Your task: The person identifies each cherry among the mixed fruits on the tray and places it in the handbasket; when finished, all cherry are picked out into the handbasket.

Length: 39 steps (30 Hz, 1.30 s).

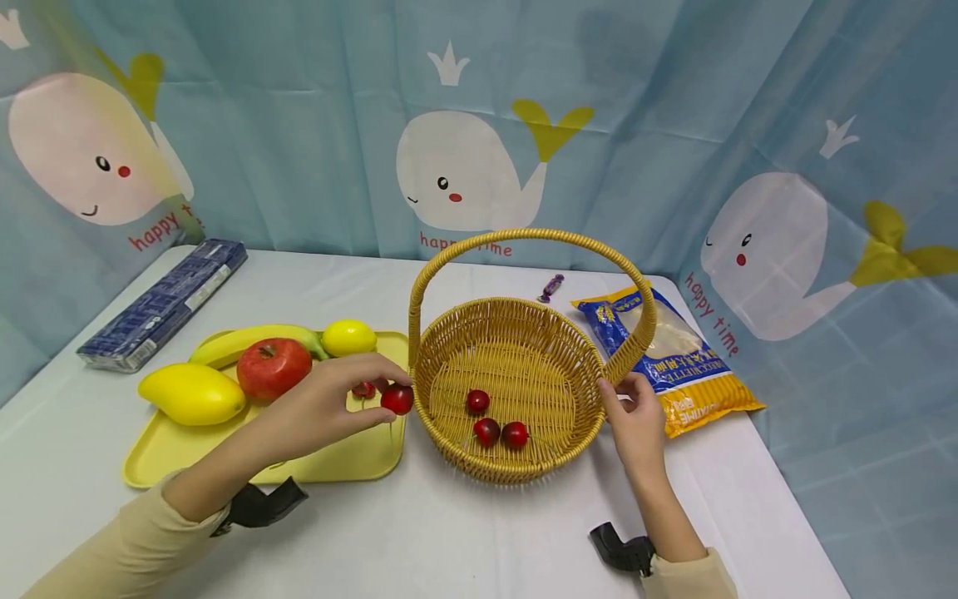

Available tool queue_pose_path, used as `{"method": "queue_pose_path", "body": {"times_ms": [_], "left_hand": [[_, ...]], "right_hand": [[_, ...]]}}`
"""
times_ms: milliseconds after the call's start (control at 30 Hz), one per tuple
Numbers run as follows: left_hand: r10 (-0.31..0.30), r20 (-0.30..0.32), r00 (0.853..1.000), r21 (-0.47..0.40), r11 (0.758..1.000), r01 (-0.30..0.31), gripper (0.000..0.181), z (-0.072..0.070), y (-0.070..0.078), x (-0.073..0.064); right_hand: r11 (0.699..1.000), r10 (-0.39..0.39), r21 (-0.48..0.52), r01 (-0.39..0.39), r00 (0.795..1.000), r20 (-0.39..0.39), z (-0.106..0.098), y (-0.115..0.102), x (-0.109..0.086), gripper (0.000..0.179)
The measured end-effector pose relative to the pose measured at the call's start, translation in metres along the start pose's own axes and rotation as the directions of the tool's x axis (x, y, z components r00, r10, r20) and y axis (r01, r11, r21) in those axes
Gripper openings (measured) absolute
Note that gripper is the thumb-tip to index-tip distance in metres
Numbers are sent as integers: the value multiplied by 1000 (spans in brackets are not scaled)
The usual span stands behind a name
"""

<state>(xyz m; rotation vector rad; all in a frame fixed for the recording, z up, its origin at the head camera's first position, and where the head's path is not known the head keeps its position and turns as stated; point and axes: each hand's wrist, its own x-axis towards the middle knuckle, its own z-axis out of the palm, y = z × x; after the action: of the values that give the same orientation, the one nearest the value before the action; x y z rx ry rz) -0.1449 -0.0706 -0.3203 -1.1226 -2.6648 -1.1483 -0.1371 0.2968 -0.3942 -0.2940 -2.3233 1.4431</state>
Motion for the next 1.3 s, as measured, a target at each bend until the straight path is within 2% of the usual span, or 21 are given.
{"method": "queue_pose_path", "body": {"times_ms": [133,300,467,633,867,1100,1300], "left_hand": [[32,23,999,-64,997,-31,33,9,13,14],[50,57,997,-88,995,-45,32,28,19,36],[33,104,994,-69,997,-26,30,49,19,58],[-12,129,992,-43,999,17,29,65,17,74],[-93,132,987,24,996,90,28,82,17,88],[-110,192,975,92,991,94,28,93,13,97],[-148,232,961,209,973,100,29,100,12,102]], "right_hand": [[1000,1,-4,-1,1000,-4,0,1,0,29],[1000,16,-7,-16,1000,5,-1,2,-1,31],[1000,23,8,-23,1000,5,-1,2,-2,31],[1000,24,3,-24,1000,8,0,2,-1,32],[1000,18,3,-18,1000,5,0,2,0,31],[1000,11,-2,-11,1000,7,0,2,0,32],[1000,10,-6,-10,1000,10,-1,0,0,33]]}}
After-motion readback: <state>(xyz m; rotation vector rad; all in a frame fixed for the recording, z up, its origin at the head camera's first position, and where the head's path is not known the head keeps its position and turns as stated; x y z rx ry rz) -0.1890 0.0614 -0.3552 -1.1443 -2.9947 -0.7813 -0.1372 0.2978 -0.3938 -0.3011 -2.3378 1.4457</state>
